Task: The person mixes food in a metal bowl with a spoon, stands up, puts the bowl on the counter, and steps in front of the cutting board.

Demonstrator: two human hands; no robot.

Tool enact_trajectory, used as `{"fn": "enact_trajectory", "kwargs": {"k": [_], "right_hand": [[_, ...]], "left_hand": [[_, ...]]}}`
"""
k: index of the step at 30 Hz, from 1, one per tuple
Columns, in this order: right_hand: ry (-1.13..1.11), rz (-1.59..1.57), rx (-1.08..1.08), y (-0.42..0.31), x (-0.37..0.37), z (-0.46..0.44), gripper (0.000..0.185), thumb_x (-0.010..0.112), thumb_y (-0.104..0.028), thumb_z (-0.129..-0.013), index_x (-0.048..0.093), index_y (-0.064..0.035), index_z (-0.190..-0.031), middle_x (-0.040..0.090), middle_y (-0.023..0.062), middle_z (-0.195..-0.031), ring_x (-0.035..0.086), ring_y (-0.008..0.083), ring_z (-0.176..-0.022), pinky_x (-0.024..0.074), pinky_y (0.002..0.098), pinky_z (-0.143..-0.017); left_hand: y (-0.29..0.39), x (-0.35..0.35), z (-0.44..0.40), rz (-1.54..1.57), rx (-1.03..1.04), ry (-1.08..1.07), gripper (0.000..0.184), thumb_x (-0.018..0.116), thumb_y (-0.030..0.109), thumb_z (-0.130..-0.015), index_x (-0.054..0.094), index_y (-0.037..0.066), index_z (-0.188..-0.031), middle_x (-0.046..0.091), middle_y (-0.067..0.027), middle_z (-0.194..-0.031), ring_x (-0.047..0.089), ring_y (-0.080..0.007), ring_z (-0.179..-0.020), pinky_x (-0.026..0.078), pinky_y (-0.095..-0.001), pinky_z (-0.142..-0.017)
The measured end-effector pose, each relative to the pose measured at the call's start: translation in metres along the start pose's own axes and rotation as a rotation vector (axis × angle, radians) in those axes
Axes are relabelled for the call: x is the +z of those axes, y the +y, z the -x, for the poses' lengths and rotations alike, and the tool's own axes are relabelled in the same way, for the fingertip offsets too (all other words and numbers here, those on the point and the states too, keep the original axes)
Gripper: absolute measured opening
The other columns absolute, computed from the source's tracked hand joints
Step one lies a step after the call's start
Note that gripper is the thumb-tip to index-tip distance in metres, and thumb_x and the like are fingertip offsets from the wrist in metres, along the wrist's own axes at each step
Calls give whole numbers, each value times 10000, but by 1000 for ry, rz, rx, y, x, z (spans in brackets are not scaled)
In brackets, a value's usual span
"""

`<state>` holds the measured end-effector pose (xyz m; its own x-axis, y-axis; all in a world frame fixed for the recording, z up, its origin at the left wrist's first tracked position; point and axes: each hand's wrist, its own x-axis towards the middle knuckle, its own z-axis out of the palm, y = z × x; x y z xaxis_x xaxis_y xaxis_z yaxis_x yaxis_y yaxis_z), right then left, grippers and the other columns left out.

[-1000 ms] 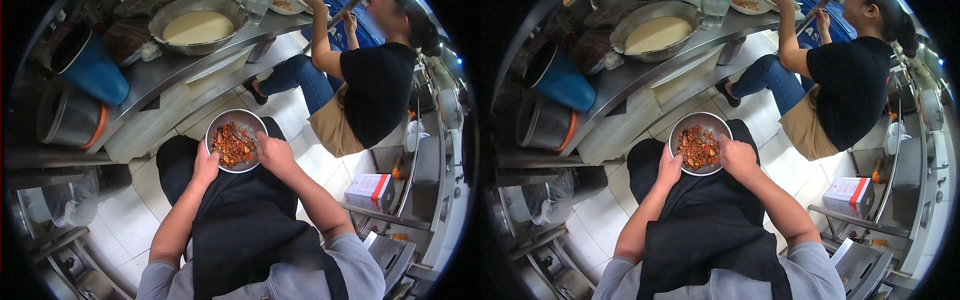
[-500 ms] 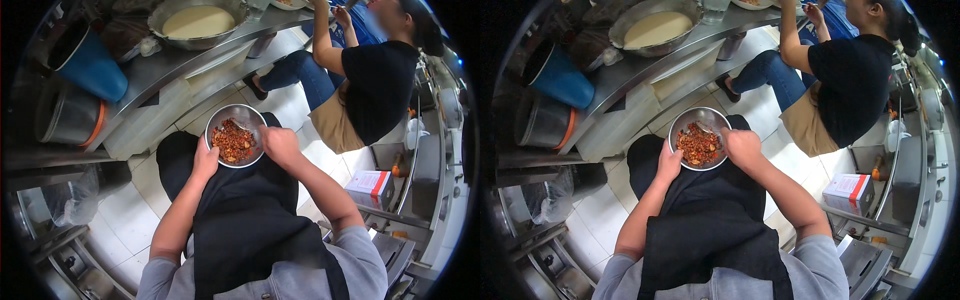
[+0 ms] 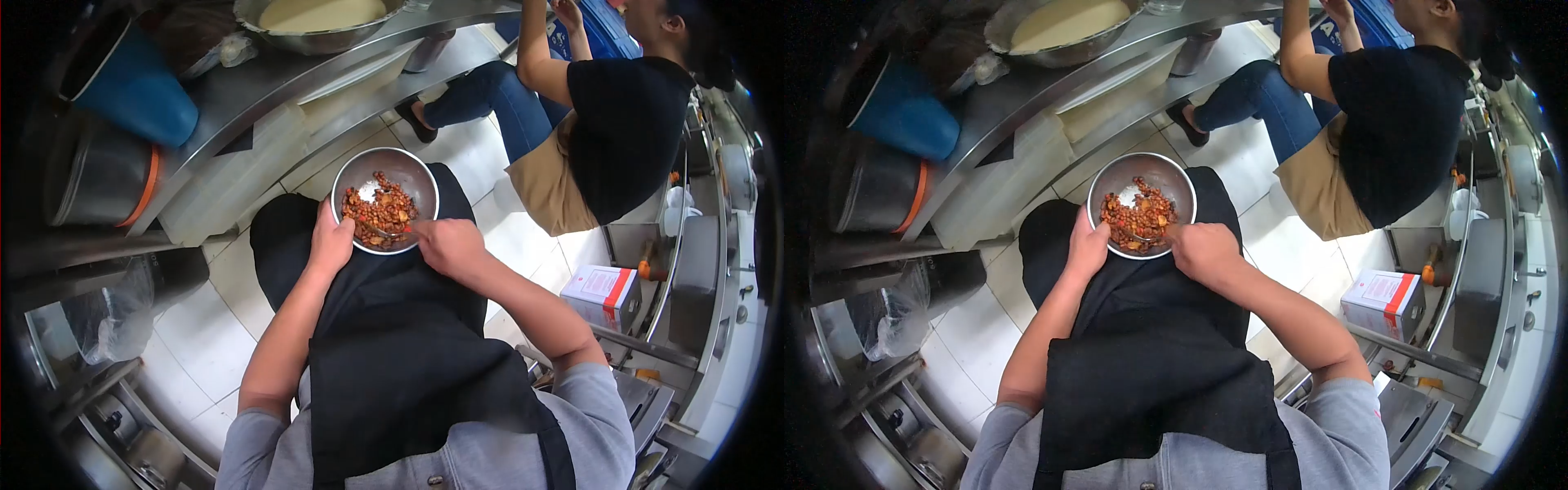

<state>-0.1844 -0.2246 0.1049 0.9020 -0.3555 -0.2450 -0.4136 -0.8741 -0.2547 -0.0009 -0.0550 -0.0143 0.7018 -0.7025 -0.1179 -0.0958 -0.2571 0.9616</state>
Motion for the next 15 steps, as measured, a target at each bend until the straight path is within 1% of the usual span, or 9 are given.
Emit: {"fn": "enact_trajectory", "kwargs": {"k": [2,3,6,7,10,14,15], "right_hand": [[-41,61,23,3,7,-5,180,616,-205,-963,759,-121,-1035,743,164,-755,758,376,-729,601,530,-692],[7,38,38,3,4,-6,159,618,-189,-957,749,-113,-1003,739,171,-752,754,383,-730,599,531,-685],[52,34,46,14,1,-7,144,616,-189,-953,730,-101,-958,731,183,-745,746,395,-728,592,545,-685],[51,31,46,16,0,-9,144,616,-189,-953,730,-101,-958,731,183,-745,746,395,-728,592,545,-685],[-34,23,128,19,-3,-13,193,614,-189,-966,754,-119,-1079,763,192,-862,745,411,-818,591,554,-751],[-3,19,148,12,-8,-12,178,617,-187,-963,754,-128,-1060,765,182,-876,743,412,-839,588,558,-771],[19,-20,121,12,-7,-11,149,627,-181,-951,734,-102,-1018,747,193,-831,743,415,-822,587,559,-767]], "left_hand": [[6,-1,1,28,-48,-1,585,552,64,-903,541,-9,-1484,601,-261,-1447,570,-411,-1380,427,-461,-1187],[7,0,1,27,-48,-2,585,552,64,-903,541,-9,-1484,601,-261,-1447,570,-411,-1380,427,-461,-1187],[7,-1,4,29,-36,22,583,560,68,-901,548,-10,-1479,608,-259,-1437,575,-411,-1371,429,-459,-1184],[8,-1,4,26,-32,18,581,563,71,-902,550,-11,-1477,610,-258,-1434,577,-410,-1367,432,-457,-1182],[9,-1,2,31,-13,16,576,568,79,-903,554,-17,-1471,614,-256,-1428,581,-408,-1362,435,-454,-1178],[8,-2,4,39,-12,8,563,568,86,-907,557,-22,-1459,617,-254,-1416,584,-400,-1359,434,-450,-1177],[7,-2,4,35,-18,6,563,568,86,-907,557,-22,-1459,617,-254,-1416,584,-400,-1359,434,-450,-1177]]}}
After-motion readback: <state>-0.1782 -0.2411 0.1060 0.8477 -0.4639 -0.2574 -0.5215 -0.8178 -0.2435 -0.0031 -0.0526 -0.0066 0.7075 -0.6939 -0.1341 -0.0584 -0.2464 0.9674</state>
